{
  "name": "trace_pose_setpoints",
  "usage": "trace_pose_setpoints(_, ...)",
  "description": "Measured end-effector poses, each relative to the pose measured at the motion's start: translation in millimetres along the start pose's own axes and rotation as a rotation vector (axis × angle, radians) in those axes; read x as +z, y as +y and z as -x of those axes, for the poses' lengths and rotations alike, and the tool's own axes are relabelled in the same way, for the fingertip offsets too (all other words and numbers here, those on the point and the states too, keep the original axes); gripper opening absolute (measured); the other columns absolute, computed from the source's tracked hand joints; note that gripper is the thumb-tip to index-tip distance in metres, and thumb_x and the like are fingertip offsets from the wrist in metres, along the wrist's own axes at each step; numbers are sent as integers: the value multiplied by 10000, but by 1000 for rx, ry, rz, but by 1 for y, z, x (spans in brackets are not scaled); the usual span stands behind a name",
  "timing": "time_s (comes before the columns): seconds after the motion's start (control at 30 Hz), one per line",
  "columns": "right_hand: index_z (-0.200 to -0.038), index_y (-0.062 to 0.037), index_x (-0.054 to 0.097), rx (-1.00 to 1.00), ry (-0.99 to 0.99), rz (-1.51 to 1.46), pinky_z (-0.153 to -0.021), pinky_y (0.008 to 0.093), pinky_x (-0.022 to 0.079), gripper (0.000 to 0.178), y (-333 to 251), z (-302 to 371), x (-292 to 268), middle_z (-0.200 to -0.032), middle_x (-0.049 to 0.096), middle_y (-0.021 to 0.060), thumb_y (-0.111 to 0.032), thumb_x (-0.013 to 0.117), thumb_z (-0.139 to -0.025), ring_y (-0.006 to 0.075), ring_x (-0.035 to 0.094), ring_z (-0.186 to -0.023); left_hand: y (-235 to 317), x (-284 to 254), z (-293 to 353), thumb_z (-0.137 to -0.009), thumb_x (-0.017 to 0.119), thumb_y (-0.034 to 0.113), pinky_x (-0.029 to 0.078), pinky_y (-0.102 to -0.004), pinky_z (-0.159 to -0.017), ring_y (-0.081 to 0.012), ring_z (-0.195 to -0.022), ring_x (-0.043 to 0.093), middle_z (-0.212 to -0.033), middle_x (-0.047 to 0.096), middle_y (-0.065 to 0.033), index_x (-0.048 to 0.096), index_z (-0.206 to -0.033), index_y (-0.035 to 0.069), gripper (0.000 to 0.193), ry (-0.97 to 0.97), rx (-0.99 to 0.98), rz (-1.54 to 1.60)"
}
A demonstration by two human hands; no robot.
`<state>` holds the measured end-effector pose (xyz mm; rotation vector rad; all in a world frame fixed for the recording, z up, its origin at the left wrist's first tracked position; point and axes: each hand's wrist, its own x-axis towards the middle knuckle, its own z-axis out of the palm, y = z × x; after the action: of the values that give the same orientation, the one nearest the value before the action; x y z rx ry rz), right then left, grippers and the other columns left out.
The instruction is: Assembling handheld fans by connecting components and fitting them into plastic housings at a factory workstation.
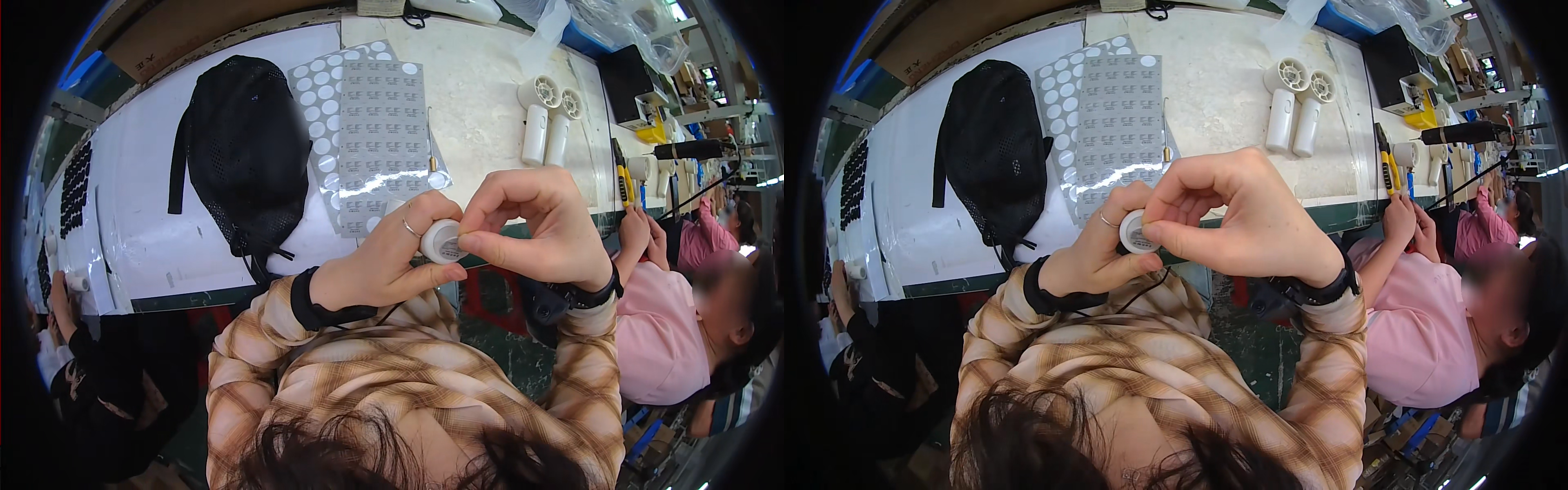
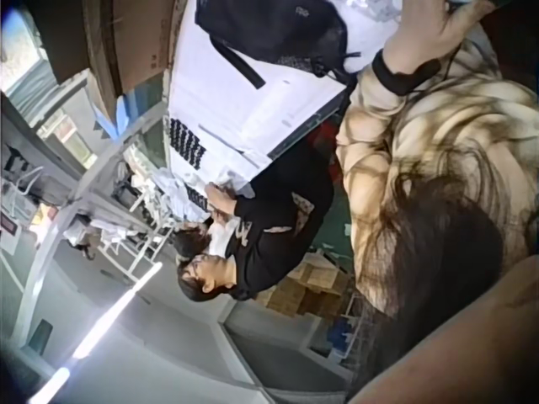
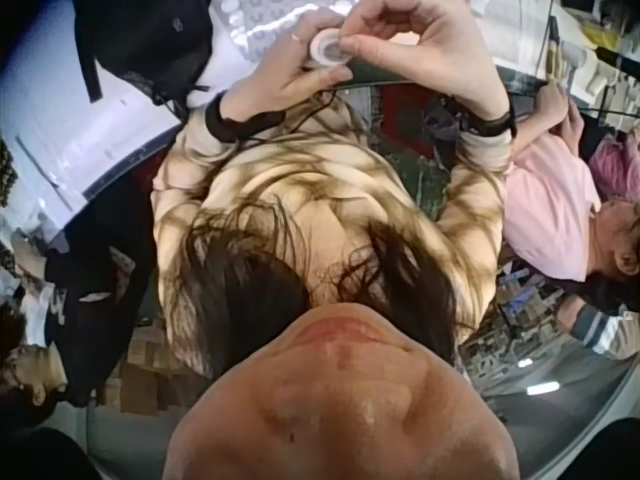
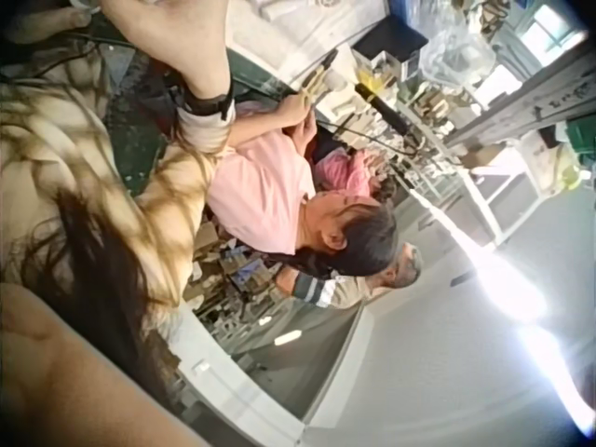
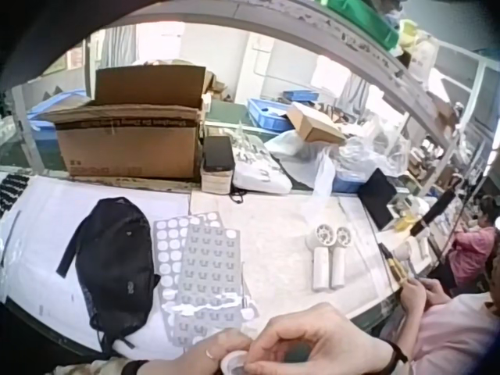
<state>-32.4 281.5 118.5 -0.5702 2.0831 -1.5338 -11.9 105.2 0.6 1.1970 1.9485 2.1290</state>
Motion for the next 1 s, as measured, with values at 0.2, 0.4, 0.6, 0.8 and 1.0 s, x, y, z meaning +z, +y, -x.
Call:
trace_pose_setpoints(0.2, -784, 32, 623, 7, -4, 4, -658, 219, 494, 71, 2, -1, 1, -747, 625, 58, 8, 675, -743, 96, 603, -709, 0, 1, 0, -789, 684, 231, 411, -345, -681, -283, -783, 518, -919, 495, -134, 420, -1104, 21, 461, 3, -2, -5)
trace_pose_setpoints(0.4, -768, 27, 622, -16, 12, 64, -623, 210, 490, 64, 2, -1, 3, -729, 625, 54, 12, 672, -730, 89, 599, -679, -1, 2, 1, -780, 690, 229, 413, -356, -693, -299, -795, 519, -921, 497, -141, 423, -1106, 16, 471, 10, 5, -11)
trace_pose_setpoints(0.6, -740, 16, 622, -116, 59, 165, -571, 210, 481, 63, 2, -1, 6, -699, 620, 54, 17, 677, -710, 92, 602, -634, -1, 3, 2, -779, 691, 230, 413, -354, -702, -303, -809, 519, -929, 496, -145, 423, -1110, 15, 477, 13, -11, 6)
trace_pose_setpoints(0.8, -707, 8, 614, -243, 147, 398, -530, 212, 469, 78, 0, 2, 12, -669, 612, 59, 21, 687, -686, 119, 610, -577, -1, 3, 3, -778, 692, 229, 414, -352, -709, -307, -819, 518, -938, 497, -147, 425, -1107, 14, 475, 7, -19, -4)
trace_pose_setpoints(1.0, -712, 8, 614, -271, 190, 454, -527, 210, 467, 78, -2, 3, 17, -669, 612, 60, 20, 685, -685, 124, 612, -571, -2, 4, 2, -781, 689, 230, 414, -352, -708, -307, -819, 518, -936, 496, -148, 427, -1105, 13, 470, 17, 8, -25)
